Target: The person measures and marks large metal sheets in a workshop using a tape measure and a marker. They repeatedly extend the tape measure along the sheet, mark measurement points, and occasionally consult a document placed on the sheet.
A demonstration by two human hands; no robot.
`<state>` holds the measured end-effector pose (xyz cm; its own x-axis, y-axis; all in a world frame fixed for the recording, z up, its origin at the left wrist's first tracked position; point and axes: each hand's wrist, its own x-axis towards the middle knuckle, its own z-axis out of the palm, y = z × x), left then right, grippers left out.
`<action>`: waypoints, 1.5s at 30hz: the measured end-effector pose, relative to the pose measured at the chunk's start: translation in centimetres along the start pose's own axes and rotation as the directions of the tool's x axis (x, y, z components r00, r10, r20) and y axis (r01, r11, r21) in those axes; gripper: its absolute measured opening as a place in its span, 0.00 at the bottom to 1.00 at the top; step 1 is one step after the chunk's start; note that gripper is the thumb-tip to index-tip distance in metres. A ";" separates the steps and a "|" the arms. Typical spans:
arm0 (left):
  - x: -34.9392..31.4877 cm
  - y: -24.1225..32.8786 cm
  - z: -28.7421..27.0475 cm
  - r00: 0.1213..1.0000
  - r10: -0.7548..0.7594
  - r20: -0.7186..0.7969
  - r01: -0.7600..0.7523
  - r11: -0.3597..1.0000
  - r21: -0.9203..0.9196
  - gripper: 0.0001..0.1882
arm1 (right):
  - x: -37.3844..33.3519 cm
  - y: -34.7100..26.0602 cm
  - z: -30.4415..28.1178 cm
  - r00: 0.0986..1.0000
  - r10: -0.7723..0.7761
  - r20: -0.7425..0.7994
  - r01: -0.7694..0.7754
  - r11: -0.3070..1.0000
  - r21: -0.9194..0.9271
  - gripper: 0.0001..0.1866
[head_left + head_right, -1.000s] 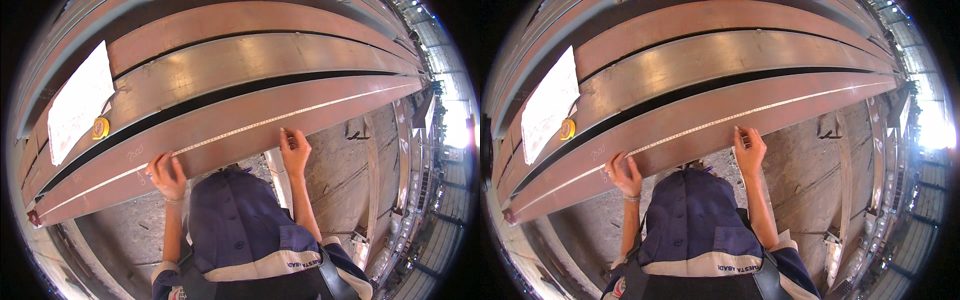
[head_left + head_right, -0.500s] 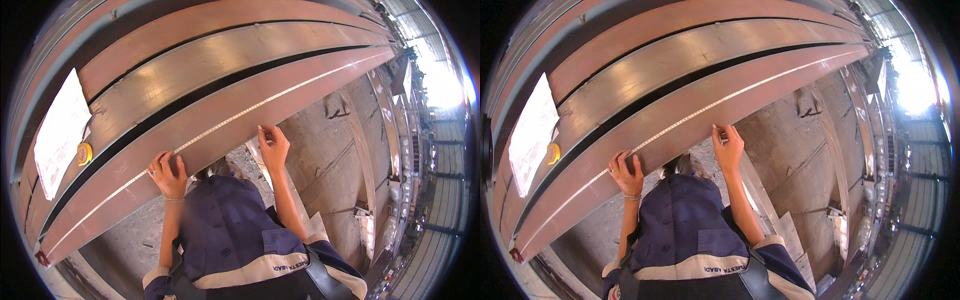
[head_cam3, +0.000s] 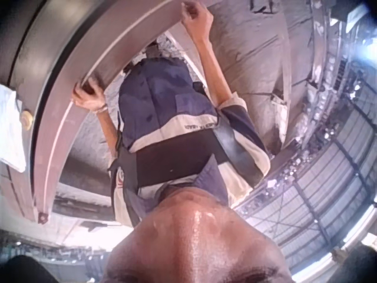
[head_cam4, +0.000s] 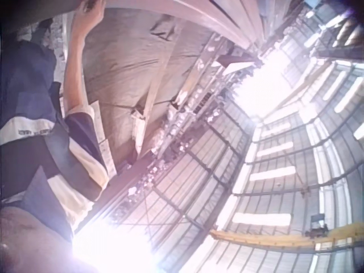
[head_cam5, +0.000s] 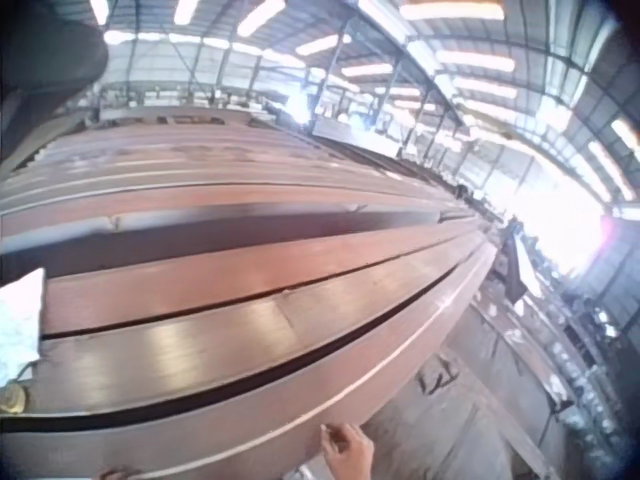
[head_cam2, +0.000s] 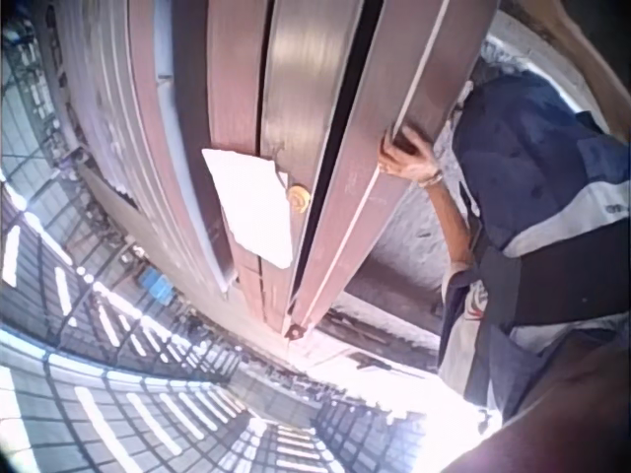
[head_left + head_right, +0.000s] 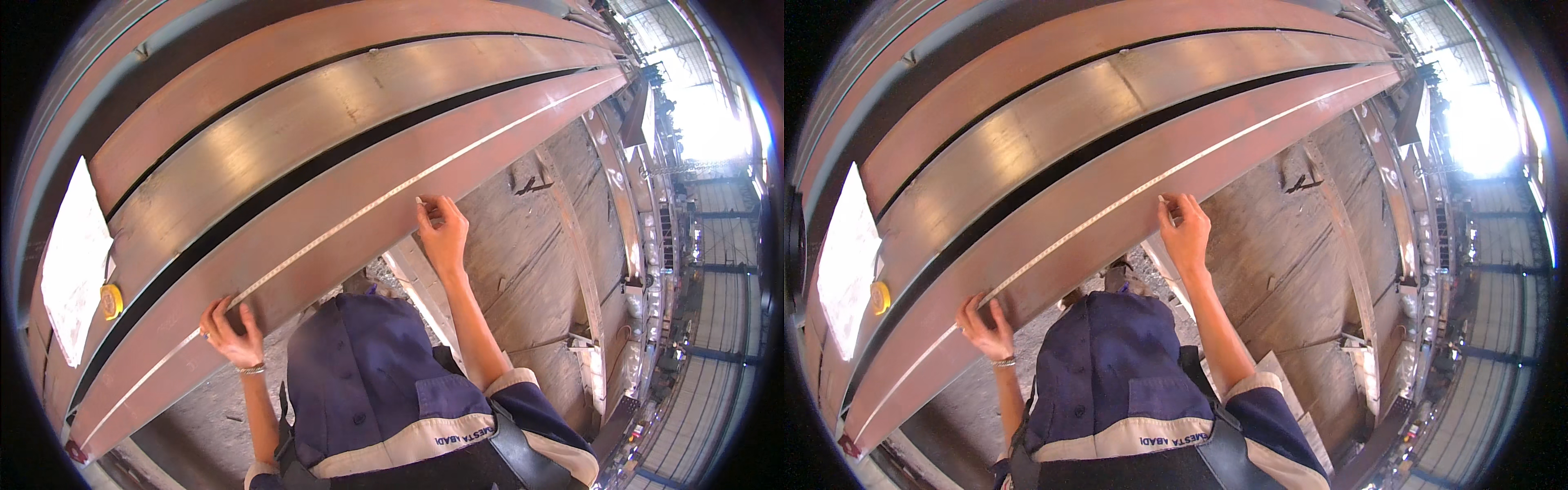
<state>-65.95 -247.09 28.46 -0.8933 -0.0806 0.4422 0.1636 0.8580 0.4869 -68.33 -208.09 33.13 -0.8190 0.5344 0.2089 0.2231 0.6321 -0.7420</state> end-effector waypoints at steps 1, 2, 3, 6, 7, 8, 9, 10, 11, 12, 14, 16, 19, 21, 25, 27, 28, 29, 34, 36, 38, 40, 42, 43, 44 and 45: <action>0.0 0.0 0.0 1.000 0.006 -0.004 -0.006 1.000 0.019 0.14 | 1.0 0.6 -0.3 1.000 -0.005 0.014 0.005 1.000 -0.016 0.06; 0.1 -0.1 0.1 1.000 0.011 -0.011 -0.011 0.999 0.037 0.14 | 2.0 1.2 -0.5 1.000 -0.021 0.016 0.021 1.000 -0.017 0.06; 0.1 0.0 0.2 1.000 0.009 -0.024 -0.007 0.996 0.085 0.14 | 3.0 1.7 -0.7 0.999 -0.039 0.018 0.040 0.999 -0.016 0.06; 0.0 0.2 0.4 1.000 -0.009 -0.016 0.011 0.989 0.147 0.15 | 5.1 3.3 -1.5 0.998 -0.022 0.062 0.023 1.000 -0.009 0.06; 0.0 0.2 0.4 1.000 -0.014 0.003 0.014 0.991 0.134 0.16 | 5.7 3.9 -1.8 0.996 0.000 0.089 0.001 1.000 -0.010 0.06; 0.0 0.3 0.5 1.000 -0.004 0.002 0.004 0.985 0.173 0.16 | 6.3 4.3 -2.1 0.995 -0.011 0.102 0.012 1.000 -0.012 0.06; -0.1 0.2 0.5 1.000 0.005 0.004 -0.006 0.978 0.210 0.16 | 6.8 4.7 -2.3 0.993 -0.016 0.119 0.018 1.000 -0.013 0.06; -0.1 0.2 0.5 1.000 0.009 0.007 -0.011 0.967 0.253 0.16 | 7.3 5.0 -2.5 0.990 -0.013 0.141 0.015 1.000 -0.017 0.06; -0.1 0.2 0.6 1.000 0.015 -0.005 -0.013 0.964 0.265 0.16 | 7.5 5.2 -2.8 0.987 -0.035 0.157 0.038 0.999 -0.020 0.06; -0.1 0.2 0.6 1.000 0.002 0.005 -0.003 0.961 0.278 0.16 | 7.7 5.3 -2.9 0.984 -0.049 0.174 0.054 0.998 -0.024 0.06; 0.0 0.3 0.7 1.000 0.009 0.008 -0.011 0.951 0.309 0.17 | 7.9 5.4 -3.1 0.978 -0.058 0.199 0.062 0.998 -0.018 0.06; 0.0 0.5 0.6 0.999 -0.031 0.035 0.019 0.948 0.319 0.18 | 7.7 5.2 -3.1 0.975 -0.041 0.219 0.042 0.999 0.003 0.06; 0.1 0.8 0.6 0.998 -0.041 0.056 0.021 0.945 0.325 0.18 | 7.5 5.3 -3.0 0.976 -0.030 0.218 0.023 0.999 0.031 0.05; 0.2 0.7 0.7 0.998 -0.032 0.057 0.011 0.941 0.337 0.18 | 7.7 5.6 -3.1 0.981 -0.015 0.196 0.008 0.999 0.034 0.05; 0.1 0.3 0.8 0.998 -0.010 0.063 -0.012 0.939 0.344 0.18 | 8.7 6.6 -3.6 0.984 -0.008 0.179 0.013 0.999 -0.029 0.05; -0.1 0.0 0.7 0.997 -0.029 0.078 -0.003 0.923 0.384 0.18 | 9.2 7.0 -3.7 0.986 -0.065 0.154 0.076 0.995 -0.065 0.05; -0.3 -0.1 0.7 0.995 -0.053 0.089 0.015 0.923 0.384 0.18 | 9.5 7.3 -3.7 0.984 -0.098 0.148 0.109 0.991 -0.074 0.05; -0.4 -0.2 0.6 0.993 -0.071 0.096 0.028 0.921 0.388 0.18 | 9.7 7.4 -3.8 0.981 -0.106 0.159 0.128 0.983 -0.134 0.06; -0.5 -0.4 0.5 0.989 -0.095 0.110 0.042 0.912 0.408 0.19 | 10.1 7.8 -3.9 0.979 -0.091 0.180 0.110 0.989 -0.103 0.06; -0.4 -0.4 0.6 0.990 -0.086 0.112 0.034 0.915 0.403 0.19 | 10.2 7.9 -3.9 0.980 -0.099 0.173 0.117 0.989 -0.095 0.07; -0.4 -0.3 0.6 0.990 -0.085 0.115 0.032 0.916 0.401 0.20 | 10.3 7.9 -3.9 0.981 -0.105 0.164 0.122 0.987 -0.102 0.07; -0.4 -0.3 0.6 0.990 -0.092 0.110 0.040 0.913 0.407 0.20 | 10.4 7.9 -3.8 0.982 -0.086 0.169 0.104 0.990 -0.097 0.07; -0.4 -0.2 0.6 0.989 -0.092 0.112 0.039 0.914 0.403 0.20 | 10.6 7.9 -3.8 0.981 -0.075 0.176 0.095 0.990 -0.103 0.07; -0.4 -0.2 0.6 0.989 -0.095 0.112 0.040 0.908 0.418 0.20 | 10.6 7.8 -3.8 0.981 -0.076 0.181 0.097 0.989 -0.110 0.07; -0.4 -0.2 0.6 0.989 -0.094 0.110 0.043 0.916 0.399 0.20 | 10.6 7.8 -3.8 0.980 -0.084 0.179 0.105 0.988 -0.112 0.07; -0.4 -0.1 0.6 0.989 -0.097 0.110 0.047 0.919 0.391 0.20 | 10.6 7.8 -3.8 0.980 -0.072 0.185 0.094 0.989 -0.115 0.07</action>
<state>-65.86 -246.86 27.74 -0.9456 -0.1072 0.3072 -0.0551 0.9833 0.1733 -73.29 -195.34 32.03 -0.9166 0.3744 0.1401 0.2043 0.7400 -0.6408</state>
